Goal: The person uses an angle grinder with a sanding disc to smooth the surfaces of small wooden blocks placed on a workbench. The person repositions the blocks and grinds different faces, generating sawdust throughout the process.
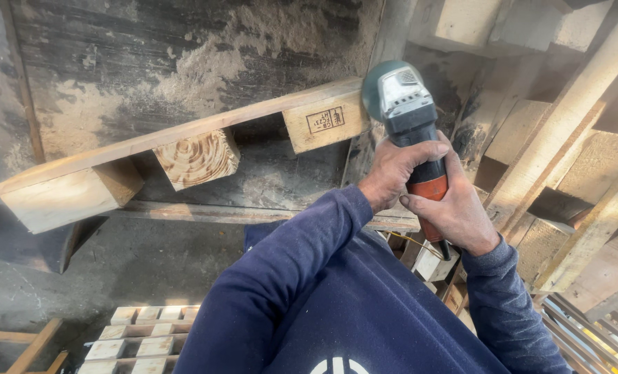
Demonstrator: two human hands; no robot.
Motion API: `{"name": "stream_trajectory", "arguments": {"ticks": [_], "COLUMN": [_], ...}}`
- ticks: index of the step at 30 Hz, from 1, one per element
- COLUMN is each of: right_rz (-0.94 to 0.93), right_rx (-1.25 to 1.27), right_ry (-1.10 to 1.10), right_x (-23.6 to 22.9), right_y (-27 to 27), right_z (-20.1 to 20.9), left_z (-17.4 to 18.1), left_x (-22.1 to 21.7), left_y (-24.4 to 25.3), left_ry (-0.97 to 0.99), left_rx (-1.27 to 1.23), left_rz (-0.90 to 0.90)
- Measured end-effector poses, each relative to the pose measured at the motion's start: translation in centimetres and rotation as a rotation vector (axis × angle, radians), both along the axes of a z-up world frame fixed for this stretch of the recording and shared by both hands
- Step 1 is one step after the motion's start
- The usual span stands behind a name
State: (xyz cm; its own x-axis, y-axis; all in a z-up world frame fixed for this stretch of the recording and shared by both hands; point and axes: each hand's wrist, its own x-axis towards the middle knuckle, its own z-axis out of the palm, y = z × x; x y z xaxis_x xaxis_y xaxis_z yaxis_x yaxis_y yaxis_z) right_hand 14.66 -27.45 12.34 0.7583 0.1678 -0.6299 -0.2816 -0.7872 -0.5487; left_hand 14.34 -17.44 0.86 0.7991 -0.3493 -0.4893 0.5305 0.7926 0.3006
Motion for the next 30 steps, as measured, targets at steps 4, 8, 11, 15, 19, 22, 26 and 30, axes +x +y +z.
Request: {"name": "stream_trajectory", "arguments": {"ticks": [4, 8, 11, 15, 19, 22, 26, 30], "right_rz": [-0.133, -0.125, -0.083, -0.063, -0.016, -0.08, -0.073, 0.037], "right_rx": [0.066, 0.13, 0.118, 0.09, 0.194, 0.169, 0.152, 0.204], "right_ry": [0.036, 0.103, 0.114, 0.199, 0.145, 0.206, 0.191, 0.083], "right_x": [-1.2, -2.4, -3.4, -5.3, -4.9, -4.5, -4.6, -4.9], "right_y": [0.5, 1.1, 0.9, 1.2, 1.9, 1.0, 0.6, 1.0], "right_z": [0.8, 0.4, -0.3, 0.7, 0.7, -0.2, 0.1, 0.9], "left_z": [1.3, 1.9, 1.5, 3.2, 3.3, 2.2, 2.5, 3.5], "left_x": [-0.3, -2.4, -3.8, -6.3, -5.7, -5.3, -5.2, -5.5], "left_y": [0.0, 1.6, 2.4, 2.7, 3.6, 2.9, 2.5, 2.5], "left_ry": [-0.008, -0.009, 0.038, 0.095, 0.104, 0.117, 0.124, 0.105], "left_rx": [0.032, 0.131, 0.15, 0.181, 0.152, 0.152, 0.181, 0.19], "left_rz": [-0.024, -0.009, 0.001, 0.02, -0.003, -0.049, -0.043, -0.04]}}
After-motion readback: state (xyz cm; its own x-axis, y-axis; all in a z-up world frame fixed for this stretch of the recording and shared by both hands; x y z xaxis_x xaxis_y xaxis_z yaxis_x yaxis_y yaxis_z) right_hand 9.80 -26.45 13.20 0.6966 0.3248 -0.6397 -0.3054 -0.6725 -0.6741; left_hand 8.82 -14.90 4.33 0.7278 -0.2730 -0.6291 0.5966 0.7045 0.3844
